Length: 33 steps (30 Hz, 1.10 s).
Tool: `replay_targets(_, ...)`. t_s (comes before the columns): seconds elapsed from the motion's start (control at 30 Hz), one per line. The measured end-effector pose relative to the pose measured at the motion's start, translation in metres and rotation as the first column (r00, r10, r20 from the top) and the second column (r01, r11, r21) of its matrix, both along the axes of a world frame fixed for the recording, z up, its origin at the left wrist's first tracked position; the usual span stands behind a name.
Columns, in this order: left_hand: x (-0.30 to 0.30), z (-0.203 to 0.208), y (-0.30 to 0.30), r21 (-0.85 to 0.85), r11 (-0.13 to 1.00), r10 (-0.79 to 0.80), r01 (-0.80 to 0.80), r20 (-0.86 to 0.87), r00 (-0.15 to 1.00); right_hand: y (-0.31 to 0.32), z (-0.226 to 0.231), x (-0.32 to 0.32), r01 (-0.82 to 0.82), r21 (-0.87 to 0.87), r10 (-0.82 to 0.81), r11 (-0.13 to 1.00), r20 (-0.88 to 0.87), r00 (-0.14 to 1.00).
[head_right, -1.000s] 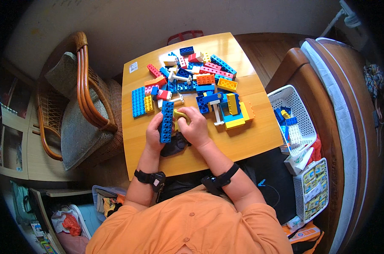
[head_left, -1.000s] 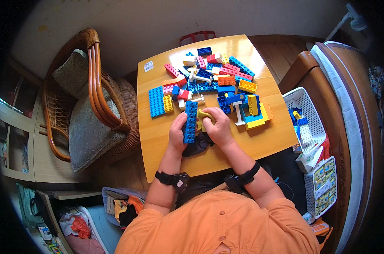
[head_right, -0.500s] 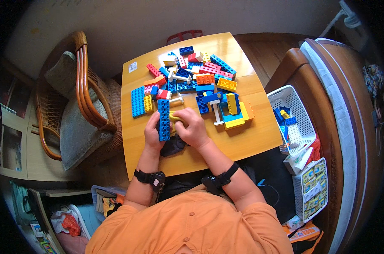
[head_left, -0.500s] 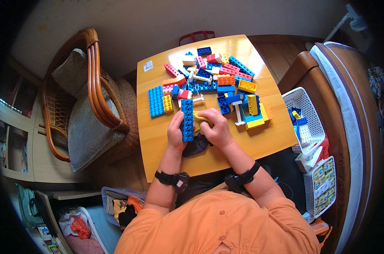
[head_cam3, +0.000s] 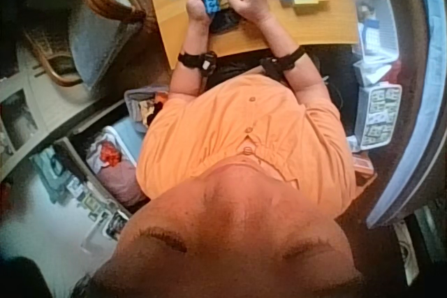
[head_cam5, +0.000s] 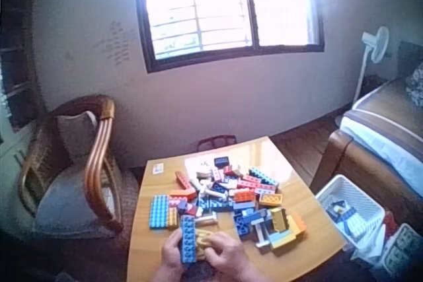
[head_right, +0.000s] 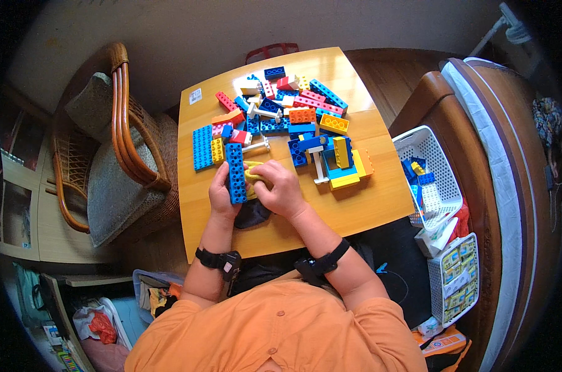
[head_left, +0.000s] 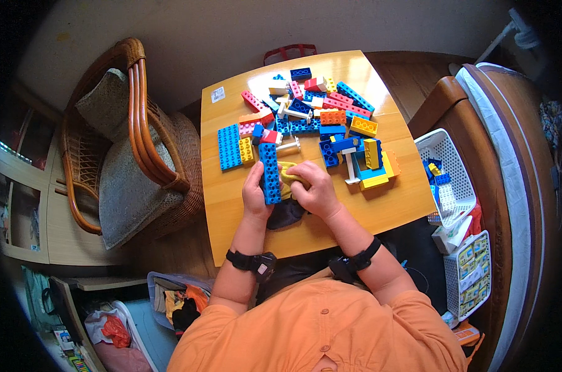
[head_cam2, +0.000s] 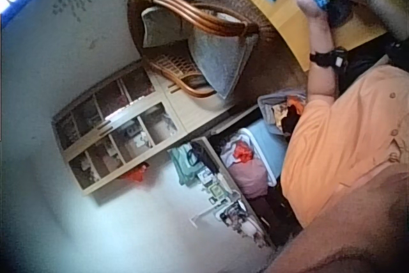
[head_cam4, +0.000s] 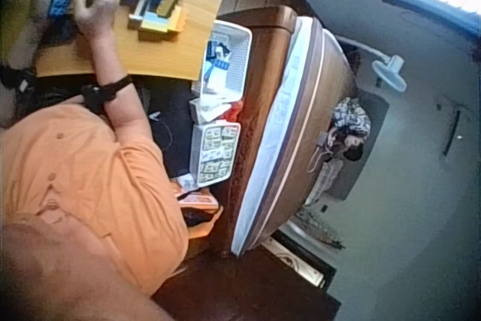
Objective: The person wipes and cleans several large plastic interlocking bricks by hand using a yellow cloth, handling them one at a time and turning them over to clean multiple sides.
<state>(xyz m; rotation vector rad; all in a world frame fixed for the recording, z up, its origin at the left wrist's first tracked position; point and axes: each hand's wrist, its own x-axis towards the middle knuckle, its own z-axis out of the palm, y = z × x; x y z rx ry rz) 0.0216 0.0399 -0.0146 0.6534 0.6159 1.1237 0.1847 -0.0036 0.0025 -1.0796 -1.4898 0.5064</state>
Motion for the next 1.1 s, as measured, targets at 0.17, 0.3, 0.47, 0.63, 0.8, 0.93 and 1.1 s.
replay_targets(0.17,0.005,-0.004,0.001,0.027,0.997,0.079,-0.077,-0.088,0.993,-0.001,0.002,-0.005,-0.136,0.071,0.131,0.988,0.073,0.989)
replay_targets(0.3,0.007,0.0,0.0,0.037,0.995,0.092,-0.088,-0.1,0.991,-0.001,-0.004,-0.004,-0.085,0.008,0.084,0.996,0.101,0.991)
replay_targets(0.47,0.006,-0.001,-0.001,-0.006,0.989,0.149,-0.15,-0.079,0.986,0.0,-0.007,-0.003,0.008,-0.03,-0.005,1.0,0.092,0.996)
replay_targets(0.63,0.004,-0.001,0.0,-0.024,0.993,0.113,-0.115,-0.06,0.992,-0.003,0.004,-0.007,-0.177,0.083,0.169,0.981,0.098,0.981)
replay_targets(0.8,0.005,-0.003,0.0,0.103,0.991,0.1,-0.086,-0.139,0.985,-0.002,-0.002,-0.005,-0.138,0.046,0.133,0.989,0.102,0.986)
replay_targets(0.93,0.006,0.001,0.001,0.069,0.981,0.185,-0.179,-0.085,0.979,-0.004,-0.003,-0.003,-0.076,-0.037,0.081,0.996,0.128,0.989)
replay_targets(1.1,0.0,-0.002,0.002,0.054,0.982,0.184,-0.18,-0.067,0.981,-0.005,0.003,-0.005,-0.215,0.077,0.204,0.974,0.128,0.97)
